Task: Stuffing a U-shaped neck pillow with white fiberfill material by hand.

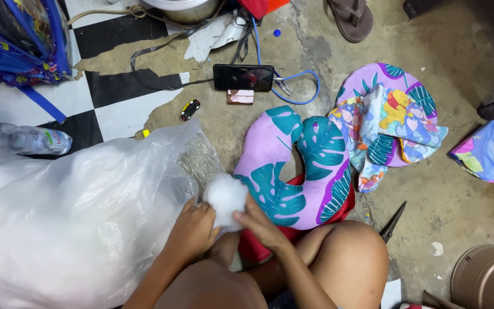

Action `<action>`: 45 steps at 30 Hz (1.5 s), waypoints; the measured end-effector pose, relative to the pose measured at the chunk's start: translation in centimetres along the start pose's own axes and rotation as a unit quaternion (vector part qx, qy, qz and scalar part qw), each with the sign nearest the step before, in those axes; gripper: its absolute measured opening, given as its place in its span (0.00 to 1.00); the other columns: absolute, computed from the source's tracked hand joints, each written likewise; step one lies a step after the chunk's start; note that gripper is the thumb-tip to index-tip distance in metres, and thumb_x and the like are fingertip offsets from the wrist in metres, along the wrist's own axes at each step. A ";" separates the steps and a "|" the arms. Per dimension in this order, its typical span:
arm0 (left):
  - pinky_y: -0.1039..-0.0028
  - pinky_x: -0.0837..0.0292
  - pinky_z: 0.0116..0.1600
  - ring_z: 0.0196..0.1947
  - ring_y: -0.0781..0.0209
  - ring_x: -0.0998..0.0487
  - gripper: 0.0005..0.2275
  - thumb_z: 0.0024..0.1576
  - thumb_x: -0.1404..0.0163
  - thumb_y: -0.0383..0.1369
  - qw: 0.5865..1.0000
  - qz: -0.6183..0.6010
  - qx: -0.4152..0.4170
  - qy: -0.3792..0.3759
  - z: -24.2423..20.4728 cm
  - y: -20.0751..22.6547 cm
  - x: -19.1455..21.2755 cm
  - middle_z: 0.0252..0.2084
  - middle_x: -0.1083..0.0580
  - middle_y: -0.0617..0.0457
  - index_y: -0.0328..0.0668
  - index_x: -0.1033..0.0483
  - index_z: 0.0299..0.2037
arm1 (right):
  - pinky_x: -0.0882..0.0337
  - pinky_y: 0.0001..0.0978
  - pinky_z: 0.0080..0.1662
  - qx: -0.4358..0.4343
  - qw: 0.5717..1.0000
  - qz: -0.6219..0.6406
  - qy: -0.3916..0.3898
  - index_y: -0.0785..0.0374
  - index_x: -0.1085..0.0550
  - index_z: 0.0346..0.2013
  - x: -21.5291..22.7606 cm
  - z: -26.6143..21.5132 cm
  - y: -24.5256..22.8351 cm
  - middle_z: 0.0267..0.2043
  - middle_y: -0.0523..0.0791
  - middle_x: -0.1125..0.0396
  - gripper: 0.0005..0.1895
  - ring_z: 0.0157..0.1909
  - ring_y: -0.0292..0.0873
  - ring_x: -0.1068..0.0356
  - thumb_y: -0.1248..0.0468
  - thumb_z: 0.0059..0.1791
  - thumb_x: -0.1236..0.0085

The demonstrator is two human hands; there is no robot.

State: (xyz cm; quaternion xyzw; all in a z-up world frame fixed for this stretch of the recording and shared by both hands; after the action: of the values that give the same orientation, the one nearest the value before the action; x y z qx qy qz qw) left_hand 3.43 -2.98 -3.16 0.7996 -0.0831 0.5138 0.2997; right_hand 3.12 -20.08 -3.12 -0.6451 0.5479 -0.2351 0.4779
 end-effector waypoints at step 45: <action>0.56 0.20 0.40 0.39 0.43 0.18 0.10 0.60 0.55 0.22 0.982 -0.169 -0.025 0.077 21.5 5.6 -0.8 0.38 0.24 0.43 0.33 0.26 0.50 | 0.29 0.52 0.51 0.010 0.972 -0.030 0.233 0.71 0.21 0.52 20.7 7.9 9.8 0.46 0.56 0.26 0.27 0.48 0.55 0.29 0.70 0.38 0.45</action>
State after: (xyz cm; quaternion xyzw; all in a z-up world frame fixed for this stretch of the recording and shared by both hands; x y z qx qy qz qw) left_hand 17.16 -19.81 -7.97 0.7523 0.0643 0.5136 0.4075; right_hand 10.84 -35.94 -19.69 -0.5842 0.6218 -0.3986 0.3365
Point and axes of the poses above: each hand's wrist, its own z-axis towards the middle knuckle, its own x-axis out of the back of the hand, y = z × x, the point moved 5 cm from there along z, towards the middle knuckle
